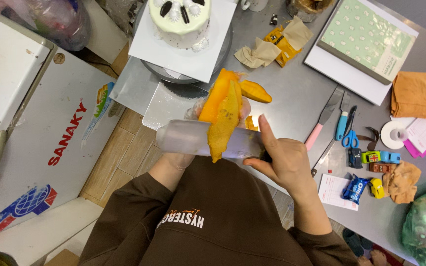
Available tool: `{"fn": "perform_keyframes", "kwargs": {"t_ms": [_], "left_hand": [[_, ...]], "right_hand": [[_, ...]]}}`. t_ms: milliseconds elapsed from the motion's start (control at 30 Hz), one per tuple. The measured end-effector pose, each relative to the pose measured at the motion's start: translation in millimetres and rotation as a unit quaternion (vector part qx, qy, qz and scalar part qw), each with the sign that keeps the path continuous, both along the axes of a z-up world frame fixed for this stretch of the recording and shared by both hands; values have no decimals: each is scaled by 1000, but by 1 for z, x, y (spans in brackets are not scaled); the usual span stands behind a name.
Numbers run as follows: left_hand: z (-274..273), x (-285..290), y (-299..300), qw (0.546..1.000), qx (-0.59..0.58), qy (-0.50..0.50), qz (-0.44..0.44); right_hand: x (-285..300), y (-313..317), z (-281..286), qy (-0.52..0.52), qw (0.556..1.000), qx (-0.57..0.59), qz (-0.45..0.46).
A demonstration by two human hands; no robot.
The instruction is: The person prepares to peel a fruit by putting on a plastic glove, then uses a cleaver to slice the skin off a mango, placing the peeled fruit and skin on a metal workspace.
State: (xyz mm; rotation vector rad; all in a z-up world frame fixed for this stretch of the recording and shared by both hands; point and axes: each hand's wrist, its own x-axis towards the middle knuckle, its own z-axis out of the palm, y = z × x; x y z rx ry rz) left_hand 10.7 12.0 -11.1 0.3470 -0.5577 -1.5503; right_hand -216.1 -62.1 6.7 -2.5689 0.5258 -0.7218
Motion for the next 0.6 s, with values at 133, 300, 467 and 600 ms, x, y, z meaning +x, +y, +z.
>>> {"fn": "perform_keyframes", "kwargs": {"t_ms": [133,300,467,600], "left_hand": [[-29,7,20,997,12,-49,58],[-84,15,52,975,24,-146,166],[-93,28,56,961,45,-198,185],[-77,21,53,935,37,-287,206]], "right_hand": [[3,1,-2,-12,1000,-6,2],[3,2,-1,-3,1000,26,17],[1,-3,-3,7,1000,24,3],[3,-1,-5,-2,999,53,6]]}}
